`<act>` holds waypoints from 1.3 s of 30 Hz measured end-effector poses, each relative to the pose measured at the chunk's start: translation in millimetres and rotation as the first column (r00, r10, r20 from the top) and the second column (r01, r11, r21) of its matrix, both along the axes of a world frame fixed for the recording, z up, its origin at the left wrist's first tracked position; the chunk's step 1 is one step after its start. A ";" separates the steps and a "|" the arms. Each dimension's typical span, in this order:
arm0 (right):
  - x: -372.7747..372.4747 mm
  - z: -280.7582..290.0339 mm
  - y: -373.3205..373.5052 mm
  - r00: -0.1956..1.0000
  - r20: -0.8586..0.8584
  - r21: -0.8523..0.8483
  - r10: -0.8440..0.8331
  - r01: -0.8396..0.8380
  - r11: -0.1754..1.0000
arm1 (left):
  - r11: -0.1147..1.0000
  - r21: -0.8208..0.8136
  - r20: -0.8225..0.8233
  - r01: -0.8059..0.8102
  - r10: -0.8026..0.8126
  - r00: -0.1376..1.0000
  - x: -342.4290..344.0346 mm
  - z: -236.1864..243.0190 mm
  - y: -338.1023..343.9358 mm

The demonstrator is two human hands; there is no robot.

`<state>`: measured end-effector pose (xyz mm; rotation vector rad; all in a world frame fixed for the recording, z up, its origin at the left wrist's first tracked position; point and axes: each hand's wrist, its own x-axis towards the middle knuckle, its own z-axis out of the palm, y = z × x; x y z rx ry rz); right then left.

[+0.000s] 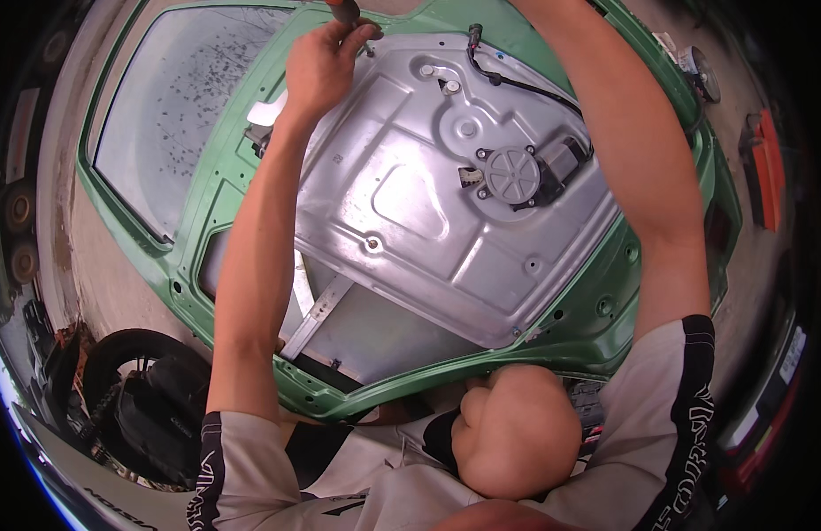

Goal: The person positions a window regulator onto a car door panel, aligns it with the mounting holes, and secures it using a screwdriver and screws.

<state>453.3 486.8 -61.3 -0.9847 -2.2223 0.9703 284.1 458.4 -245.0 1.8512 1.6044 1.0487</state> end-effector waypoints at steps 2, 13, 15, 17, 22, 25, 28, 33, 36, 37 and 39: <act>8.3 -11.1 29.2 0.985 -0.004 0.106 0.174 -0.172 0.979 | 1.000 0.017 -0.025 0.011 -0.010 1.000 2.8 2.6 0.2; 1.8 -40.0 37.6 0.952 -0.099 0.025 0.288 -0.287 0.958 | 0.986 -0.082 0.075 0.146 -0.140 0.987 -9.1 10.7 -1.0; 2.1 -22.6 27.9 0.969 0.055 0.141 0.241 -0.246 0.959 | 0.989 -0.091 0.011 0.117 -0.116 0.993 -10.2 6.8 1.1; -8.2 -45.2 50.6 0.973 0.230 0.642 -0.033 -0.126 0.757 | 0.991 -0.075 -0.042 0.111 -0.115 0.992 2.7 5.7 9.0; -28.6 -65.2 49.4 0.996 0.095 0.525 -0.005 -0.046 0.850 | 0.995 -0.091 -0.026 0.045 -0.047 0.999 -18.3 4.2 4.2; -12.9 -62.7 45.5 0.948 -0.183 0.091 0.262 -0.249 0.964 | 0.981 -0.145 0.090 0.128 -0.116 0.989 -10.4 18.1 0.3; 3.4 -69.9 47.0 0.978 -0.115 0.376 0.172 -0.117 0.919 | 0.975 -0.121 0.188 0.187 -0.163 0.969 10.7 14.4 1.5; -12.0 -70.6 31.6 0.989 -0.018 0.423 -0.146 0.140 0.895 | 0.992 -0.086 0.073 0.094 -0.088 0.993 -2.2 23.7 -1.7; -12.4 -87.9 29.2 0.990 -0.103 0.417 -0.100 0.135 0.899 | 0.970 -0.029 0.280 -0.241 0.239 0.930 0.8 23.5 -10.0; -5.0 -93.4 30.7 0.991 -0.123 0.358 -0.053 0.094 0.929 | 0.893 -0.260 0.495 -0.368 0.451 0.743 11.9 39.9 -23.3; -8.9 -90.4 30.6 0.978 -0.209 0.367 -0.004 0.082 0.926 | 0.900 -0.310 0.701 -0.306 0.434 0.566 -10.3 45.0 -47.1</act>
